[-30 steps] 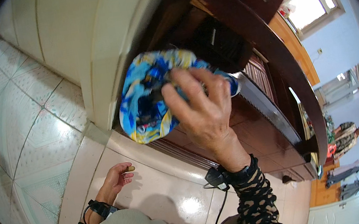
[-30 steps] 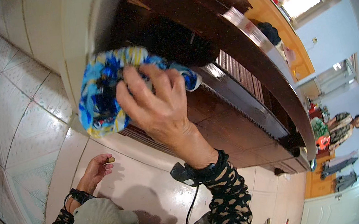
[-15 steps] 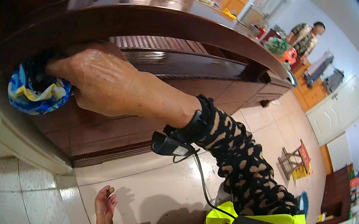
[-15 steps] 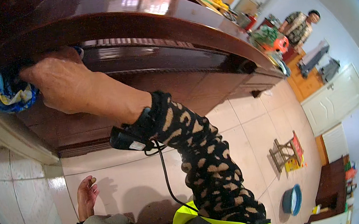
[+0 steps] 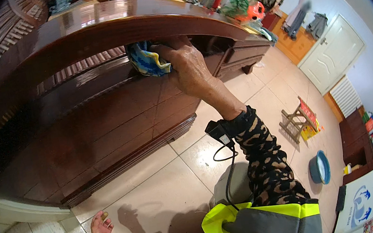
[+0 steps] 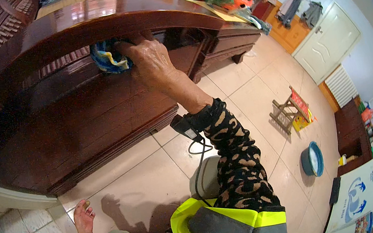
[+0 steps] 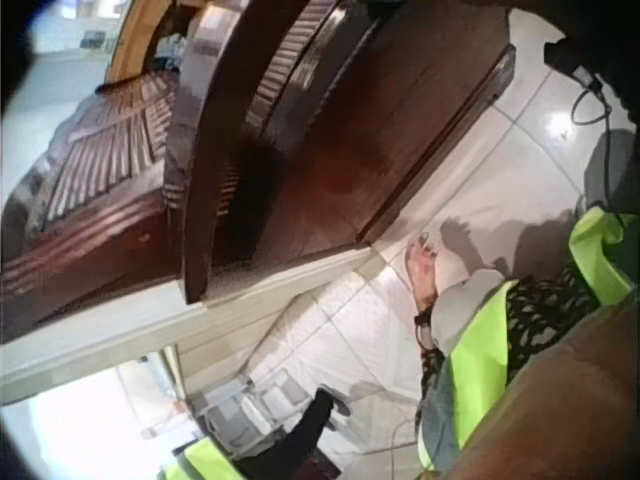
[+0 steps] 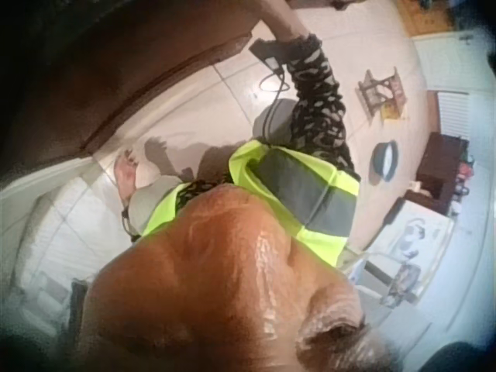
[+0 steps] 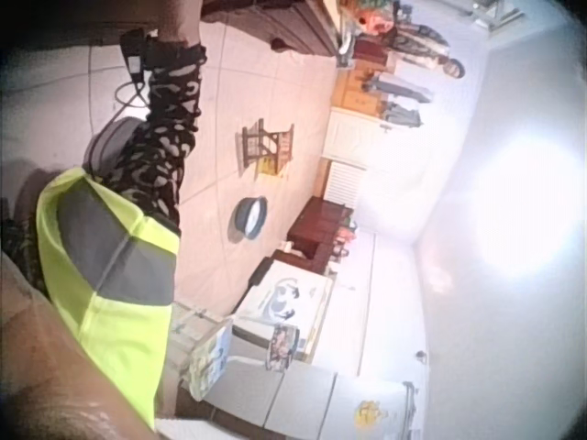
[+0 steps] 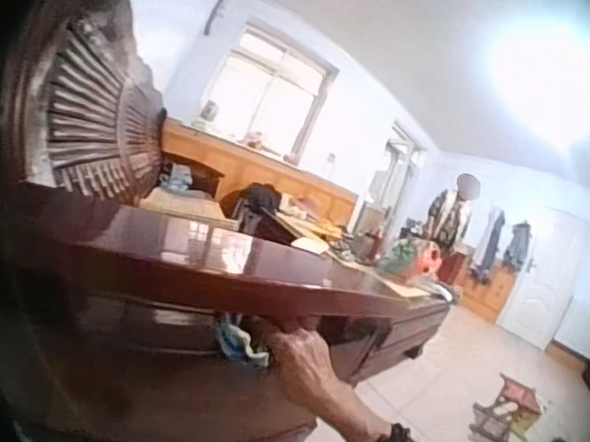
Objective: The person wipes a wooden sofa with a patterned cloth, then removes a mat from the sofa and places it aside. The person then rinses the cloth in a blue basin of soapy water and wrings it out before placing it on a nearby cabinet.
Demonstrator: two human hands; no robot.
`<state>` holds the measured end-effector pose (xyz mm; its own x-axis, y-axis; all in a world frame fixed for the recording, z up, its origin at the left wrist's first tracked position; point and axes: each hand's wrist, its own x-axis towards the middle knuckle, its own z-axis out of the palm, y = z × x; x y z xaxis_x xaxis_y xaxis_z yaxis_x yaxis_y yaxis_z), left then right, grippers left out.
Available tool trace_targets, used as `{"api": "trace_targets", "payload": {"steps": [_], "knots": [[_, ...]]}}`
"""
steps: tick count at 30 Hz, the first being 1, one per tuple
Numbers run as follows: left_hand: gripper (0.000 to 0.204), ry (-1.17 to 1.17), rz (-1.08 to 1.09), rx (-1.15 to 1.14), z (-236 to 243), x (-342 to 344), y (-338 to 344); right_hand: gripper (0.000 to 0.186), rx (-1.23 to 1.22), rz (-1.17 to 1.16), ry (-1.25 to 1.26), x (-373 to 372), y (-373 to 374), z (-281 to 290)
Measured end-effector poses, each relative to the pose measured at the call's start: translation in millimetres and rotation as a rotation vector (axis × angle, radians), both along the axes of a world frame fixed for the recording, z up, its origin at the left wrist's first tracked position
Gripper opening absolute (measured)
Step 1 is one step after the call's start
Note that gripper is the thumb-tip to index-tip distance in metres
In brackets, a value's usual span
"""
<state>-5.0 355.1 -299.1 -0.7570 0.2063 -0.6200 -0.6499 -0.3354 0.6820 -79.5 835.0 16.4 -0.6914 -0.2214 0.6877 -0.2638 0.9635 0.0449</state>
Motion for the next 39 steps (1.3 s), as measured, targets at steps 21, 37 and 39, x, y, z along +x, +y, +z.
{"api": "trace_targets", "payload": {"steps": [21,37,39], "knots": [[0.02,0.232,-0.232,-0.331,112.6,-61.5,26.9,0.039,-0.922,-0.136,0.2,81.5,154.5,-155.4],[0.026,0.085,-0.403,-0.555,99.7,-72.1,16.8,0.021,-1.484,-0.057,0.026,72.4,173.7,-305.3],[0.029,0.061,-0.364,-0.64,104.2,-68.6,5.8,0.02,-1.48,-0.266,-0.193,72.2,178.7,-310.6]]}}
